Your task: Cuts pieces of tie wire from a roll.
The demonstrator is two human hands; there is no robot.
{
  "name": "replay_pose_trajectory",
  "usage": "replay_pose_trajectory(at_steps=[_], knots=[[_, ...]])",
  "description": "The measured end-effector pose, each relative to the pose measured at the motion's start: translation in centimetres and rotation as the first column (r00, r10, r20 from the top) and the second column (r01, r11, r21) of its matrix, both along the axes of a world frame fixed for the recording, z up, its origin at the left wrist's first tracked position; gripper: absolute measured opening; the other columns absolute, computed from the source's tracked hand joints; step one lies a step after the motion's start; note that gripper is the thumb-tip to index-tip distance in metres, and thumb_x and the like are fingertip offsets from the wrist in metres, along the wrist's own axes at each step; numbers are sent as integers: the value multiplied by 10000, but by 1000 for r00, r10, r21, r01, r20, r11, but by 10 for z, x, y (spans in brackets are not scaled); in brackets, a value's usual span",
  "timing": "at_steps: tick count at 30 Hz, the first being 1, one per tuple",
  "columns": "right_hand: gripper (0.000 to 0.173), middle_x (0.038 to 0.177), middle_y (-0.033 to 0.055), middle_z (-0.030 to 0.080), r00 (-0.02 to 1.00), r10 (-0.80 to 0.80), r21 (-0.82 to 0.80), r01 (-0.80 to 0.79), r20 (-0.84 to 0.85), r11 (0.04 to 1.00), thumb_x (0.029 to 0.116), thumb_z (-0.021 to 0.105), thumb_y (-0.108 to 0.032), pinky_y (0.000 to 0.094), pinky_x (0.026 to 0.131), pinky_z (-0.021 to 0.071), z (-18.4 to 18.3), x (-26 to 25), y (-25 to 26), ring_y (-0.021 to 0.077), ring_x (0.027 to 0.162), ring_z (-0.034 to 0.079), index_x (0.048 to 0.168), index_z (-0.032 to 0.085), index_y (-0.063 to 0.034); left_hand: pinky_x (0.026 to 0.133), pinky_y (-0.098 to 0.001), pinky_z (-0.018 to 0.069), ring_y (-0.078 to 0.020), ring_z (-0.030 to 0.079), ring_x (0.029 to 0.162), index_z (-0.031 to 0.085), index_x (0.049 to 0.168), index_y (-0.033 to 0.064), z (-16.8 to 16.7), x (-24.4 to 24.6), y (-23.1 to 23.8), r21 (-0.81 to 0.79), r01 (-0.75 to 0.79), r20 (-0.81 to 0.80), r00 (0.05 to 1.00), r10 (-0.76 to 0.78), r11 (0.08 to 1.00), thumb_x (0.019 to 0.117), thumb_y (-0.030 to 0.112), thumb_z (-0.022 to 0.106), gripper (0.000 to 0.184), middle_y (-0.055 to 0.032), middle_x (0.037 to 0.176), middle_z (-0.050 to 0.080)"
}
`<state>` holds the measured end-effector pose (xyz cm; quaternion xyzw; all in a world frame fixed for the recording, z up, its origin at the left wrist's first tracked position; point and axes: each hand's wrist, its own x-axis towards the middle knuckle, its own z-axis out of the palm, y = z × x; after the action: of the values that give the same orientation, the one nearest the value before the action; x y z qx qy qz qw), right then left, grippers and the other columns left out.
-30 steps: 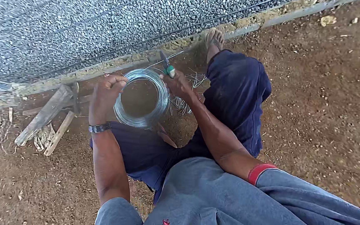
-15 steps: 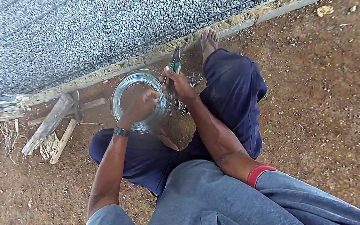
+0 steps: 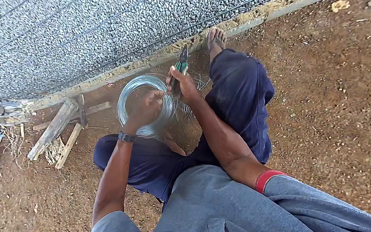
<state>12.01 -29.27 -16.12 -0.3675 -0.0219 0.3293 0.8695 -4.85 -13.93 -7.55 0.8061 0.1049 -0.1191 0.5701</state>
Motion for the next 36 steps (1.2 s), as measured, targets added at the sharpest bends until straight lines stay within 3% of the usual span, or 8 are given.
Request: replay_pose_trajectory(at_steps=[13,16,19,22,26,31,34,36], knots=[[466,932,120,694,994,49,-110,-38,99,993,1081,463,-479,394,567,596,8,-4,2,215,625,644,1209,619,-58,444,-280,409,-147,455,510,629,1366,298,12,0,6,157,-131,64,990,122,979,1069,281,531,314,-75,850,641],[492,979,57,706,984,129,-265,-94,119,960,1033,515,-575,355,600,589,17,-13,-5,170,663,654,1276,598,-155,530,-297,456,-137,536,625,649,1363,291,18,15,19,199,-185,171,973,152,962,1063,249,539,323,-23,1072,700],[437,914,124,717,978,138,-352,-77,154,933,1047,564,-438,393,573,601,18,-10,3,225,620,669,1246,576,-49,667,-331,519,-143,630,825,633,1389,289,21,19,35,194,-217,237,957,169,957,1078,256,507,337,30,1316,664],[381,894,158,728,936,252,-420,-132,244,898,1070,547,-354,395,582,620,29,-15,2,257,621,694,1234,576,-11,652,-337,499,-148,600,794,644,1372,290,26,16,44,196,-297,312,922,228,935,1075,244,510,329,-2,1199,685],[350,933,103,746,824,450,-582,-190,344,791,1062,574,-323,382,636,636,38,-23,3,232,699,726,1252,617,-33,831,-386,570,-146,657,1075,636,1389,272,27,11,62,181,-322,377,895,237,929,1079,239,491,343,41,1370,640],[408,937,64,737,666,603,-739,-114,439,664,1024,599,-429,415,751,631,40,-31,8,188,789,731,1183,645,-56,943,-423,569,-150,639,1177,646,1384,258,28,6,73,193,-347,422,874,242,918,1076,248,514,335,38,1378,638],[416,947,76,732,607,649,-780,-76,458,621,1024,596,-449,432,799,610,46,-33,10,190,828,725,1147,658,-56,930,-425,562,-157,641,1163,656,1372,266,36,0,70,222,-356,401,882,248,908,1071,247,519,332,27,1369,642],[396,931,90,731,579,668,-796,-52,468,603,1031,599,-433,463,819,588,49,-34,10,211,835,716,1136,668,-57,782,-408,565,-166,667,1004,653,1368,303,43,-14,63,243,-369,353,895,272,897,1068,280,520,329,7,1315,668]])
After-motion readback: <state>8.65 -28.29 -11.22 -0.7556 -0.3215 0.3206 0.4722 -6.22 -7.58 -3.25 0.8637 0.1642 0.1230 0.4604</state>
